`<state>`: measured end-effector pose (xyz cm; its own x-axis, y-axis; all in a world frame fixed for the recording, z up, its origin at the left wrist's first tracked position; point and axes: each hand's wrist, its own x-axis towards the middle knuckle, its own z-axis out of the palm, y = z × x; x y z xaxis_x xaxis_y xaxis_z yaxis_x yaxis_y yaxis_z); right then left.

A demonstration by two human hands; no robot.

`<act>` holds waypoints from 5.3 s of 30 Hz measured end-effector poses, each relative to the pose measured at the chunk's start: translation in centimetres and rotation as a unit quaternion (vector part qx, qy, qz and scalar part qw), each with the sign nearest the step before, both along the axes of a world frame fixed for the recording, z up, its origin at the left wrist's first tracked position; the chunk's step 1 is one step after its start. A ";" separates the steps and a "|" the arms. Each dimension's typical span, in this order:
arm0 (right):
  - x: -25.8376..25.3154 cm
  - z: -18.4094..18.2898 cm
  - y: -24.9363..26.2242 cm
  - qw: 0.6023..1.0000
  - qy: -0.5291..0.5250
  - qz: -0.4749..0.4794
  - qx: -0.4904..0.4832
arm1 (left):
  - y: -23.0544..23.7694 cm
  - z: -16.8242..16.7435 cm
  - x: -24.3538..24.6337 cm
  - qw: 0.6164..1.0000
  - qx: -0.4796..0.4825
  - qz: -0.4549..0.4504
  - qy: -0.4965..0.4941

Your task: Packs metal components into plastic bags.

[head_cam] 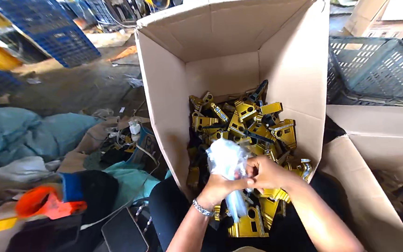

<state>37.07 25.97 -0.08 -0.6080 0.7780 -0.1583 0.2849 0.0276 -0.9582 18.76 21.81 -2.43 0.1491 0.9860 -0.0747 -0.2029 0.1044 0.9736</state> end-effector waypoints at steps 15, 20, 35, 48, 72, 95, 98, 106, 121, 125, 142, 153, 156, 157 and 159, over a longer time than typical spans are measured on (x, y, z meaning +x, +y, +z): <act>4.1 -4.5 6.4 0.892 -0.405 0.046 0.193 | 0.6 -3.3 -3.7 0.950 0.053 0.298 0.080; 7.5 -3.7 1.2 0.933 0.139 -0.307 0.128 | 1.7 -4.0 -2.2 0.954 0.074 0.273 0.096; -4.0 -4.4 -0.2 0.951 -0.266 -0.061 0.147 | 1.2 -0.6 -0.4 0.982 -0.008 0.163 0.094; -4.1 -7.0 -0.8 0.892 0.299 -0.333 -0.059 | -1.2 -3.5 2.0 0.914 0.257 0.188 0.250; 0.6 -4.5 -1.4 0.956 0.217 -0.167 -0.105 | -0.2 -3.0 -0.1 0.978 0.149 0.078 0.123; 0.6 -4.6 5.1 0.947 -0.280 -0.122 0.097 | -0.4 -4.0 -5.7 0.960 0.071 0.253 0.094; -1.1 -8.0 7.3 0.871 -0.485 0.001 0.077 | -0.2 -3.4 -5.1 0.954 0.065 0.284 0.064; 0.6 -8.3 2.7 0.932 -0.157 -0.276 0.176 | 0.0 -3.5 -4.8 0.945 0.089 0.295 0.107; 6.3 -2.7 -0.4 0.881 0.304 -0.357 0.068 | 1.3 -4.6 -3.4 0.923 0.174 0.287 0.188; 4.7 -3.6 -2.1 0.917 0.344 -0.198 -0.046 | 1.3 -4.9 -2.2 0.922 0.216 0.265 0.179; -3.6 -5.5 0.6 0.974 0.051 -0.210 -0.062 | 2.0 -6.3 -0.6 0.902 0.187 0.302 0.246; 4.5 -6.8 -0.9 0.705 0.651 -0.280 -0.014 | -0.1 -1.6 -3.3 0.992 -0.012 0.119 -0.024; 5.4 -5.5 0.5 0.739 0.649 -0.183 0.003 | -0.2 -1.9 -2.9 0.990 0.000 0.141 0.015; 4.1 -5.0 0.4 0.831 0.518 -0.200 -0.011 | -0.2 -2.2 -2.0 0.986 0.025 0.156 0.050; 0.9 -3.6 -0.2 0.947 0.266 -0.173 -0.039 | 0.2 -2.7 0.2 0.979 0.079 0.171 0.081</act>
